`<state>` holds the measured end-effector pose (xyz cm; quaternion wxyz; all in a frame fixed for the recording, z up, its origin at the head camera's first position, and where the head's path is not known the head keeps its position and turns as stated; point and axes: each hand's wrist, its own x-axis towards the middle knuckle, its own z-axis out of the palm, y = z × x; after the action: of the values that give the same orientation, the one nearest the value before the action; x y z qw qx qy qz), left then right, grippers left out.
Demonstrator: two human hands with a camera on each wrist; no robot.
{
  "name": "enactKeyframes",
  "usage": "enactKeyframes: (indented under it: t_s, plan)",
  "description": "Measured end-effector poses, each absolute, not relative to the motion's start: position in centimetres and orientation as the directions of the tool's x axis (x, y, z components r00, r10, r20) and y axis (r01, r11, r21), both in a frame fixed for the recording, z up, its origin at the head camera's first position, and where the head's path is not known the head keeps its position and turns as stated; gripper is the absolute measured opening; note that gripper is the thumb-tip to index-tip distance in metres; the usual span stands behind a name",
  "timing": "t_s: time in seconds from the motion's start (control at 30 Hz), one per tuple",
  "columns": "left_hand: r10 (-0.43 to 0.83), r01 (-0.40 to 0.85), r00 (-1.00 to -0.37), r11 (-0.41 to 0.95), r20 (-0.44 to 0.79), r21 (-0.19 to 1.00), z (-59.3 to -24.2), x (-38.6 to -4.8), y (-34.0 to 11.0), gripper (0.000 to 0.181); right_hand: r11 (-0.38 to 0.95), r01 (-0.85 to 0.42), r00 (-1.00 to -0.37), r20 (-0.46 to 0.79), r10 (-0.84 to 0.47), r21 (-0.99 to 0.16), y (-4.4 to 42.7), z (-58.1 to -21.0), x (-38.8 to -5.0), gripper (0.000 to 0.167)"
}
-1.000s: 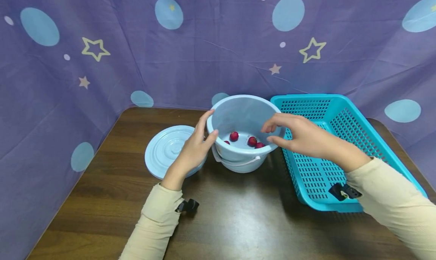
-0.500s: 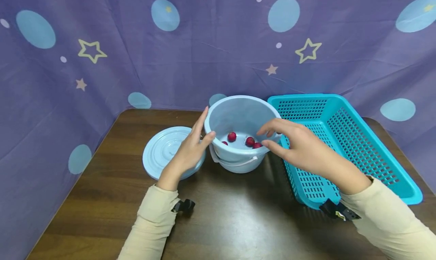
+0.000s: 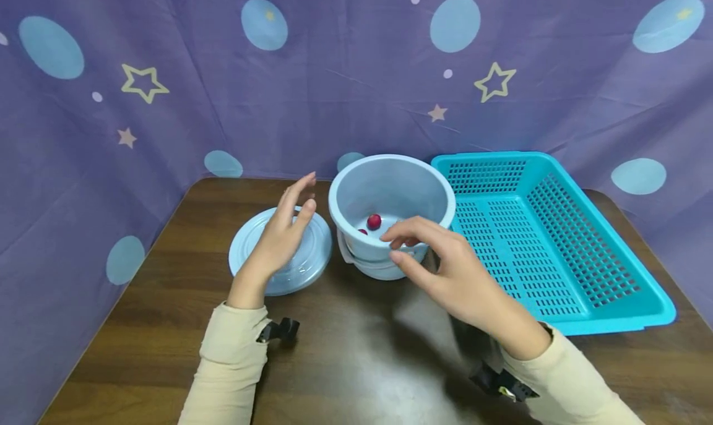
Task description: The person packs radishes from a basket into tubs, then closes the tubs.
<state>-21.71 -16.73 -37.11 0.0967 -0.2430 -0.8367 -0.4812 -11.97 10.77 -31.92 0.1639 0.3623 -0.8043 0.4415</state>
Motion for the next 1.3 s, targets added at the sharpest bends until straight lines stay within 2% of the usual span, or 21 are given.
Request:
enactKeyframes:
  t_s: [0.2,0.37,0.53,0.8,1.0,1.13,1.3]
  plan:
    - [0.293,0.465,-0.884,0.472,0.364,0.749,-37.2,-21.6,-18.9,0.053,0.232,-0.729,-0.662,0.577,-0.479,-0.644,8.0,-33.1,-11.4,0.024]
    - [0.280,0.404,-0.914,0.542,0.295,0.737,-37.8,-21.7,-21.2,0.051,0.166,-0.670,-0.696,0.534,-0.479,-0.724,5.6,-34.8,-11.3,0.022]
    - [0.264,0.356,-0.932,0.550,0.247,0.756,-38.4,-21.8,-23.6,0.052,0.138,-0.591,-0.753,0.482,-0.448,-0.795,3.3,-37.0,-11.9,0.024]
    - [0.201,0.177,-0.978,0.627,0.062,0.758,-39.2,-22.2,-27.1,0.063,0.235,-0.433,-0.860,0.321,-0.396,-0.870,0.4,-40.1,-13.5,0.029]
    - [0.198,0.053,-0.974,0.676,-0.111,0.735,-40.3,-22.4,-29.6,0.077,0.321,-0.357,-0.901,0.233,-0.366,-0.877,-1.0,-42.4,-14.7,0.036]
    - [0.237,0.045,-0.959,0.666,-0.153,0.745,-41.0,-22.4,-30.7,0.077,0.392,-0.297,-0.929,0.170,-0.328,-0.871,-1.7,-43.6,-15.4,0.048]
    - [0.234,0.028,-0.957,0.670,-0.175,0.742,-41.6,-22.4,-31.5,0.078,0.489,-0.228,-0.950,0.082,-0.301,-0.842,-2.3,-44.6,-16.4,0.070]
